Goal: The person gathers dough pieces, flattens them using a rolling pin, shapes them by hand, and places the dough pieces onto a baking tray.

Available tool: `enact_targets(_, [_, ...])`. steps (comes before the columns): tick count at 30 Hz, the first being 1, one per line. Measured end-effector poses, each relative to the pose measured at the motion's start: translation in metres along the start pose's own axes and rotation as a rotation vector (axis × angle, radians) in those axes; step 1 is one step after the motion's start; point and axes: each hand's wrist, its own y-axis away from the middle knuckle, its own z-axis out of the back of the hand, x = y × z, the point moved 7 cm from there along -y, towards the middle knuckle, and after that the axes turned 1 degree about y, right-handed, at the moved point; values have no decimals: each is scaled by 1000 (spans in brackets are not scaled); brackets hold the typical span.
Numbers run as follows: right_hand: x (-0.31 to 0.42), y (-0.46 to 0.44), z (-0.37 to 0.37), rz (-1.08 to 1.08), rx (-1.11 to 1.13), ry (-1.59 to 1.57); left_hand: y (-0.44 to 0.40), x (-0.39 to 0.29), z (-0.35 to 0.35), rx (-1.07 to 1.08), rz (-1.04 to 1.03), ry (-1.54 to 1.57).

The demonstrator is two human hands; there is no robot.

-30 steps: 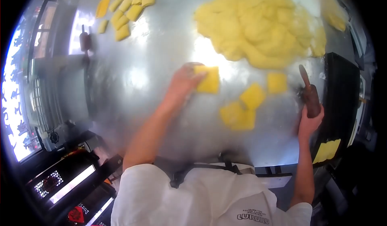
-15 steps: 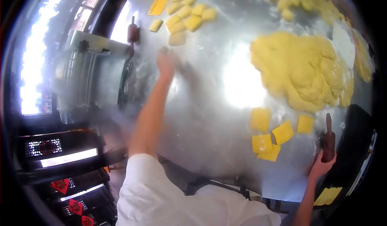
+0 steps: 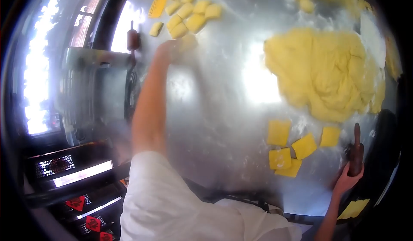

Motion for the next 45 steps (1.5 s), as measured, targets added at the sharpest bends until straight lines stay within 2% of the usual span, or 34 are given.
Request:
enact_targets(2, [-1, -1, 1, -26, 17, 1, -60, 31, 12, 38, -467, -399])
enact_targets(4, [1, 0, 2, -70, 33, -1, -40, 15, 1, -46, -587, -446])
enact_targets(6, [5, 0, 3, -87, 32, -5, 15, 1, -12, -254, -338, -141])
enact_targets(7, [7, 0, 3, -81, 30, -5, 34, -8, -21, -219, -248, -76])
enact_targets(10, [9, -2, 4, -55, 29, -17, 28, -6, -33, -175, -234, -353])
enact_targets(13, [3, -2, 2, -68, 26, -23, 20, -6, -34, -222, -127, -248])
enact_targets(19, [18, -2, 7, -39, 13, -23, 37, -19, -50, -162, -357, -250])
enact_targets(21, [27, -2, 13, -28, 8, -11, 38, -6, -49, -226, -580, -211])
enact_targets(23, [28, 0, 13, -33, 1, 19, 61, 12, -75, -79, -545, -50])
enact_targets(25, [17, -3, 8, 27, -14, -32, 154, -12, -93, 220, -237, 223])
enact_targets(27, [21, -3, 11, 26, -30, -18, 244, -44, -109, 405, -136, 88])
enact_targets(30, [32, -4, 10, -24, -7, -38, 322, 0, -127, 719, -67, -102])
enact_targets(31, [31, -2, 13, -38, 12, -43, 357, -2, -137, 911, -79, -157])
enact_targets(33, [29, -1, 13, -25, 18, -35, 375, 23, -137, 883, -160, -310])
enact_targets(34, [29, -2, 12, -18, 6, -42, 384, 14, -143, 862, -220, -384])
enact_targets(35, [28, -2, 12, -4, -7, -41, 382, 0, -136, 698, -209, -493])
enact_targets(38, [22, -3, 9, 31, -33, -27, 340, -20, -116, 534, -151, -246])
enact_targets(42, [19, -5, 8, -26, -10, -40, 232, -23, -102, 255, -545, -210])
enact_targets(44, [17, -6, 8, -1, -24, -37, 187, -57, -98, -37, -809, -474])
enact_targets(45, [15, -6, 6, -2, -20, -61, 171, -73, -94, -116, -750, -452])
